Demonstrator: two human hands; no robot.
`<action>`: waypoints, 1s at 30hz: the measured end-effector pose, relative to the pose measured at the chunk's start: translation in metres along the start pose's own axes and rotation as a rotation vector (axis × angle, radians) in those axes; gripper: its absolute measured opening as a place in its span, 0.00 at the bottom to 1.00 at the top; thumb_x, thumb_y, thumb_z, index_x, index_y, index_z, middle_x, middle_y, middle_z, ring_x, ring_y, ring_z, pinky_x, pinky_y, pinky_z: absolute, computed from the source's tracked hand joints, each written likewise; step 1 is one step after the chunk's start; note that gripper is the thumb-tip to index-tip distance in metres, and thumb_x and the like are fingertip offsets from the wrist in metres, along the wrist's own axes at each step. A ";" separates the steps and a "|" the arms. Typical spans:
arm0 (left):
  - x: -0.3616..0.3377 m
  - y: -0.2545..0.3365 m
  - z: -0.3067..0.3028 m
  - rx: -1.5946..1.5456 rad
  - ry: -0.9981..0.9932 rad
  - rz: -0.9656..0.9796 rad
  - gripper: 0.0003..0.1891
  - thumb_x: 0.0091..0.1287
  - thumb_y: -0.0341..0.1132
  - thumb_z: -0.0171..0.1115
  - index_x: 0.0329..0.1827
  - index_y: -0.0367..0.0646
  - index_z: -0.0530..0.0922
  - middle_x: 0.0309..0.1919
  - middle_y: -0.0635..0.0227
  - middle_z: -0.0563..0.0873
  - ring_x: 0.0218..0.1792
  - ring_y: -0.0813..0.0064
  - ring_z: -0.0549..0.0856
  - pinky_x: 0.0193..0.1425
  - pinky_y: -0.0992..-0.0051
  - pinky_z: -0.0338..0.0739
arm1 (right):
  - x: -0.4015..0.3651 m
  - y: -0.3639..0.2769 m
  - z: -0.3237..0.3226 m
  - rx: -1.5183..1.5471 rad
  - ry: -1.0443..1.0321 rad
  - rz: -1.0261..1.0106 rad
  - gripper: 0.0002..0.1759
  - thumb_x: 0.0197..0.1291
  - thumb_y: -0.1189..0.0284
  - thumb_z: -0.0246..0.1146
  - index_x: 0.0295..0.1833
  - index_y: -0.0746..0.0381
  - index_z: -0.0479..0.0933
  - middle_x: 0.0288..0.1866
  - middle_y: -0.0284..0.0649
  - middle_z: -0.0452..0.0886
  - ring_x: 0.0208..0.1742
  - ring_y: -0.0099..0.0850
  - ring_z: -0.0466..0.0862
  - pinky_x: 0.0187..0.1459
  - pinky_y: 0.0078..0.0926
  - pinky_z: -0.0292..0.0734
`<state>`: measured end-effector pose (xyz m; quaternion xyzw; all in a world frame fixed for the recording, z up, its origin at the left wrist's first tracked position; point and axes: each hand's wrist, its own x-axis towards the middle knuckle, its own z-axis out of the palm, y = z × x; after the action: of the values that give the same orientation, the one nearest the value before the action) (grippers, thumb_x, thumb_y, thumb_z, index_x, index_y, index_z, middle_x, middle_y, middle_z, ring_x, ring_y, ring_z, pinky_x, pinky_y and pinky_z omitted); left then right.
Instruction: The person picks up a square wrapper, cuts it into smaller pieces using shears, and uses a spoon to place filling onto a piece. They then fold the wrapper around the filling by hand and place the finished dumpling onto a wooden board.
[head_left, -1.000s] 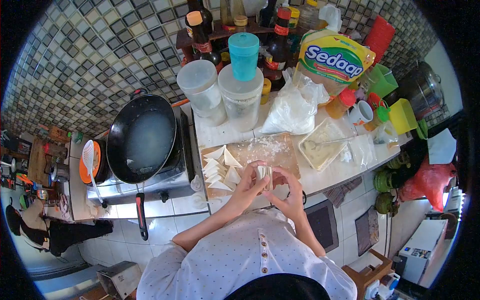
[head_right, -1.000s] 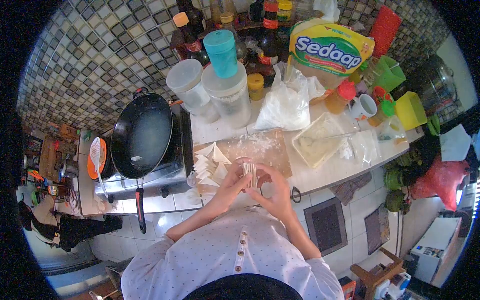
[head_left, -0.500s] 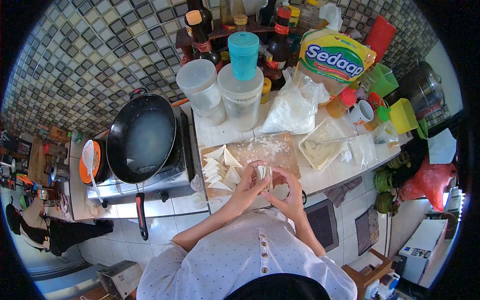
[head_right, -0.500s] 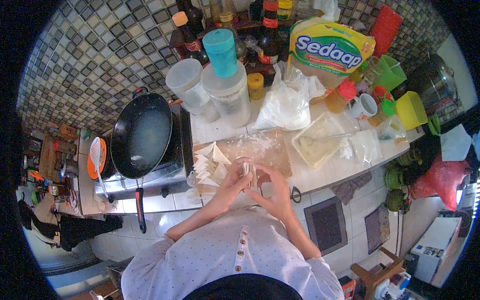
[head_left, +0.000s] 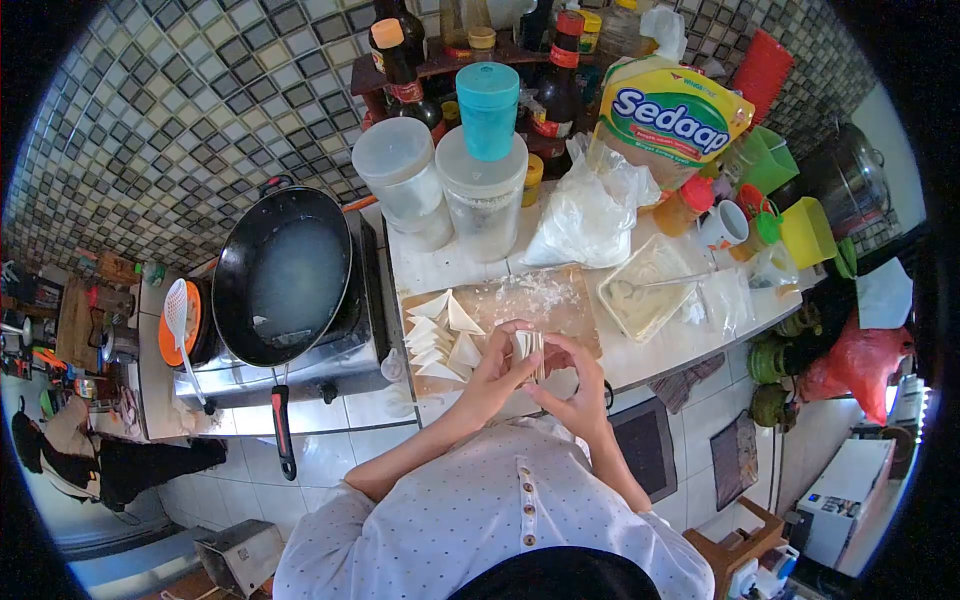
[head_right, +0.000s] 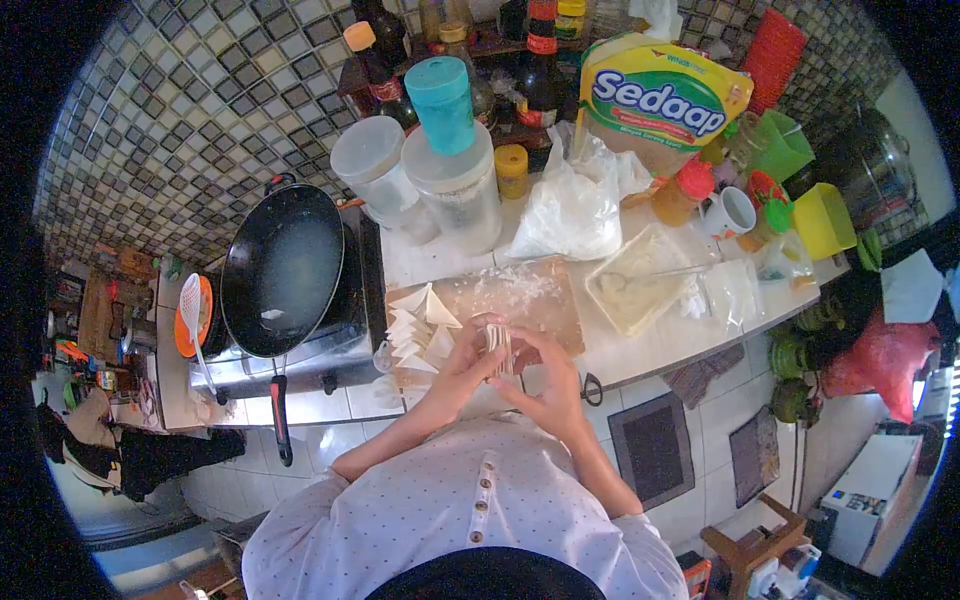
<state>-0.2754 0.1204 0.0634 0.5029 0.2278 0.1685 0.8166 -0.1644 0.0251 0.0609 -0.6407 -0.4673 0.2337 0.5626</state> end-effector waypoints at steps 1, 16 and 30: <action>0.000 0.000 0.000 0.000 0.000 0.000 0.21 0.66 0.36 0.51 0.60 0.51 0.57 0.44 0.69 0.70 0.46 0.80 0.70 0.47 0.78 0.66 | 0.000 0.001 0.000 0.000 0.000 0.000 0.32 0.38 0.74 0.69 0.53 0.65 0.68 0.39 0.39 0.77 0.35 0.27 0.77 0.38 0.25 0.72; -0.001 -0.001 0.000 0.022 -0.020 0.035 0.21 0.66 0.35 0.50 0.60 0.50 0.57 0.42 0.70 0.70 0.43 0.82 0.69 0.45 0.78 0.65 | 0.000 0.001 0.001 0.006 -0.004 -0.008 0.32 0.37 0.75 0.70 0.53 0.65 0.68 0.40 0.40 0.76 0.36 0.26 0.77 0.38 0.24 0.72; 0.002 -0.009 0.000 0.048 0.013 0.101 0.21 0.65 0.33 0.51 0.60 0.48 0.58 0.40 0.71 0.71 0.42 0.82 0.71 0.42 0.80 0.66 | -0.003 0.000 0.002 -0.053 0.026 -0.024 0.33 0.37 0.74 0.71 0.53 0.63 0.68 0.38 0.37 0.77 0.33 0.25 0.76 0.36 0.22 0.70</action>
<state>-0.2733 0.1176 0.0553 0.5320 0.2112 0.2073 0.7933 -0.1676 0.0242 0.0594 -0.6527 -0.4737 0.2063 0.5541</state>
